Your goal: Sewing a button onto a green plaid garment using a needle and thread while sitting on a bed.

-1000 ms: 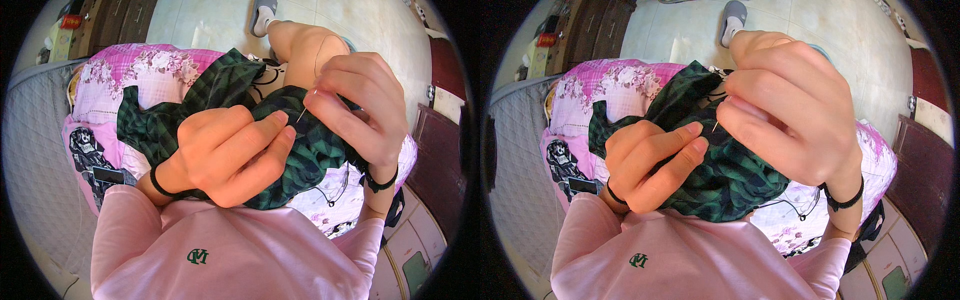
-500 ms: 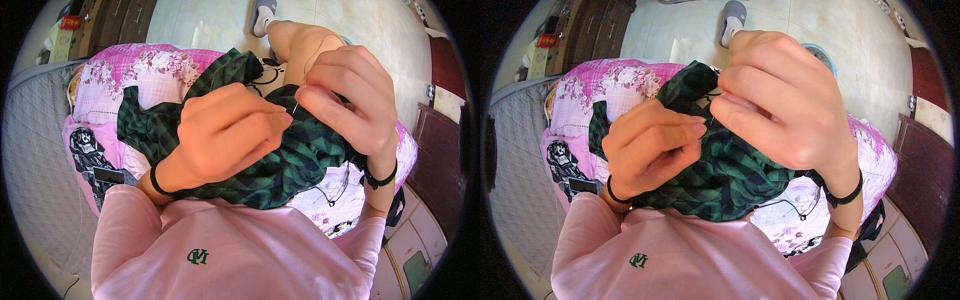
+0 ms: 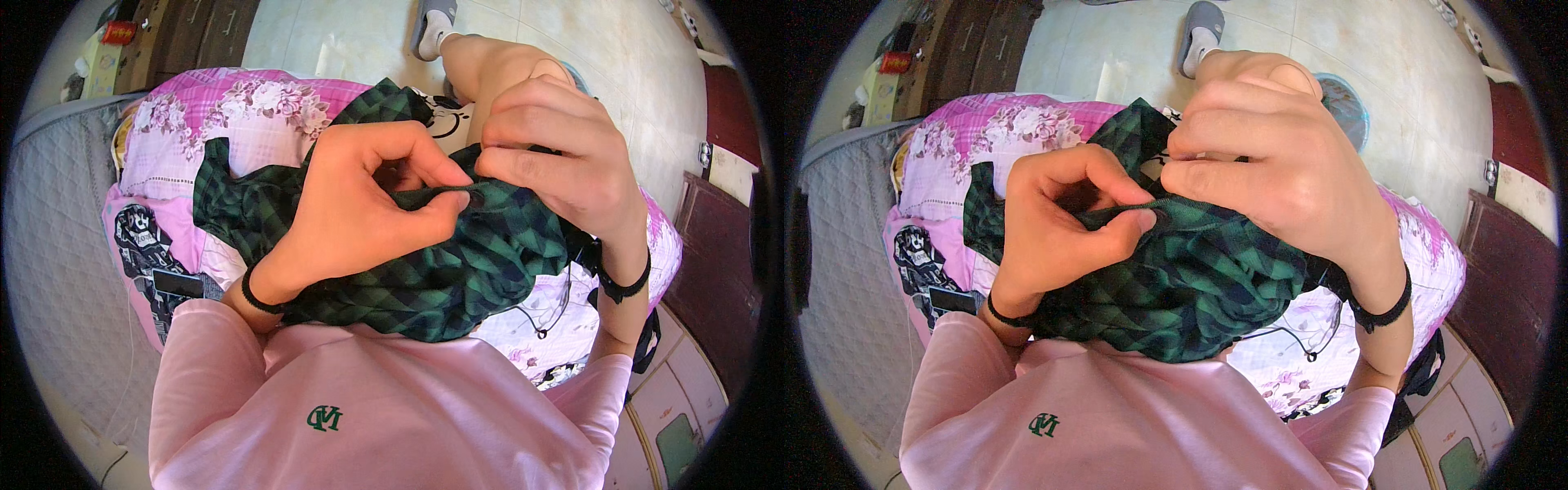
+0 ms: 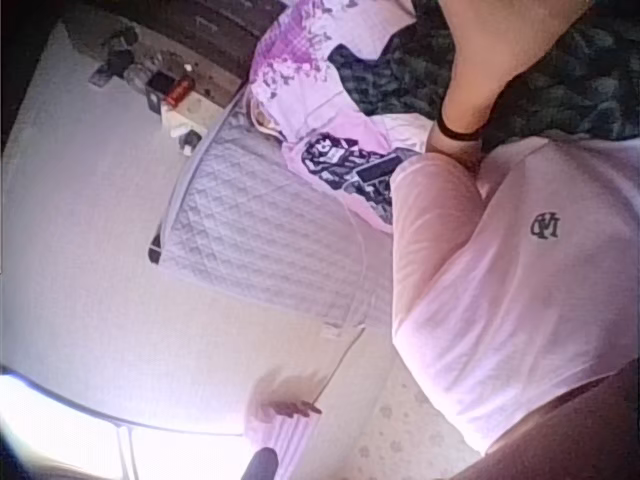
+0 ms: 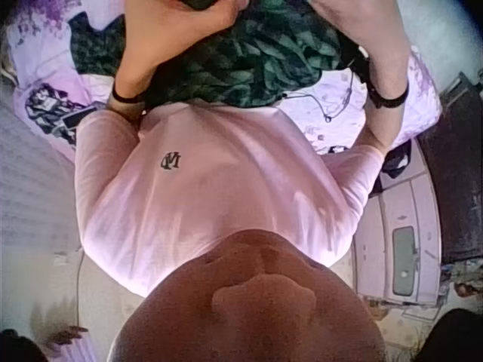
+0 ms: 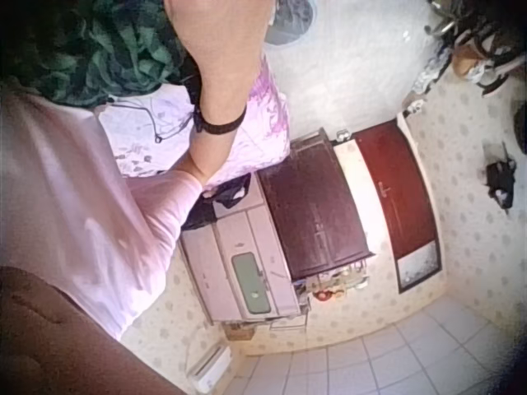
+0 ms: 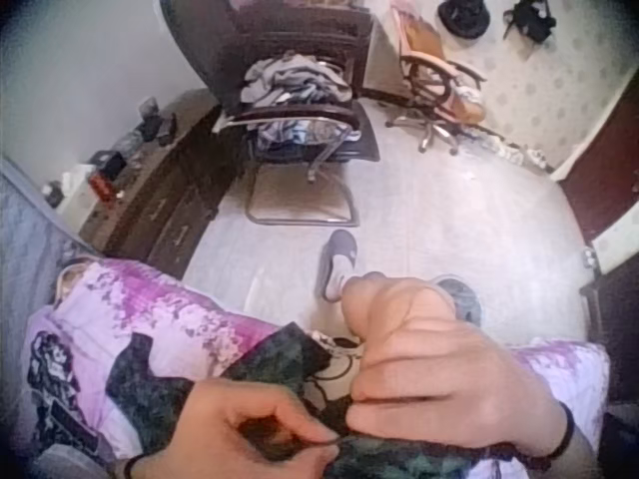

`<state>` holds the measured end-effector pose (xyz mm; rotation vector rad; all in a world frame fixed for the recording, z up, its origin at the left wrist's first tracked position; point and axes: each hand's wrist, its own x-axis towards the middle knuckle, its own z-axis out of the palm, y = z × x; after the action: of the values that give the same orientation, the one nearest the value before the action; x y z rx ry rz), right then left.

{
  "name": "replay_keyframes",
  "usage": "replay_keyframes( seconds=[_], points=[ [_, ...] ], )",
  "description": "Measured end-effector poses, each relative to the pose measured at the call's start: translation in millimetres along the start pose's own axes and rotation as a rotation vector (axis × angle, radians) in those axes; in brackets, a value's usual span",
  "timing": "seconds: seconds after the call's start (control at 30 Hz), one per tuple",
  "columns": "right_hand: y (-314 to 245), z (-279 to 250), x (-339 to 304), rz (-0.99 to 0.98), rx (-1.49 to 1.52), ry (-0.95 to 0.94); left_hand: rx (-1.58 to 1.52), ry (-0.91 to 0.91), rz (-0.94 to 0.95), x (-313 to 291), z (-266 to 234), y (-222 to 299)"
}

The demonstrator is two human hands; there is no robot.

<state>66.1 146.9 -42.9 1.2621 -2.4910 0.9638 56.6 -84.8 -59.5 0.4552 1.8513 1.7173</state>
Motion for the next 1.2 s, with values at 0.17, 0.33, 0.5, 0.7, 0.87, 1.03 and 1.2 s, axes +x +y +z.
replay_keyframes(
  seconds=[0.17, 0.33, 0.5, 0.7, 0.87, 1.03, 1.2],
  points=[
    [5.2, 5.9, 2.1, 0.015, 0.125, 0.002, -0.236, -0.085, -0.100, 4.0, -2.7, -6.0],
    [5.7, 18.4, -3.8, 0.140, 0.285, 0.089, -0.232, -0.087, -0.066, 4.5, -2.8, -10.1],
    [10.5, 8.3, -0.3, 0.115, 0.230, -0.024, -0.177, -0.084, -0.037, 4.7, -5.2, -8.9],
    [14.1, 8.8, -1.4, 0.114, 0.286, -0.017, -0.176, -0.073, -0.026, 4.8, -4.0, -10.0],
    [12.9, 10.2, -2.3, 0.133, 0.278, -0.026, -0.081, -0.062, -0.072, 2.3, -4.6, -3.4],
    [7.7, 8.7, -0.1, 0.143, 0.293, -0.035, -0.148, -0.072, -0.094, 1.8, -1.8, 0.1],
    [5.9, 17.3, -7.9, 0.225, 0.347, 0.010, -0.175, -0.043, -0.101, 1.6, 0.6, 1.7]
  ],
)
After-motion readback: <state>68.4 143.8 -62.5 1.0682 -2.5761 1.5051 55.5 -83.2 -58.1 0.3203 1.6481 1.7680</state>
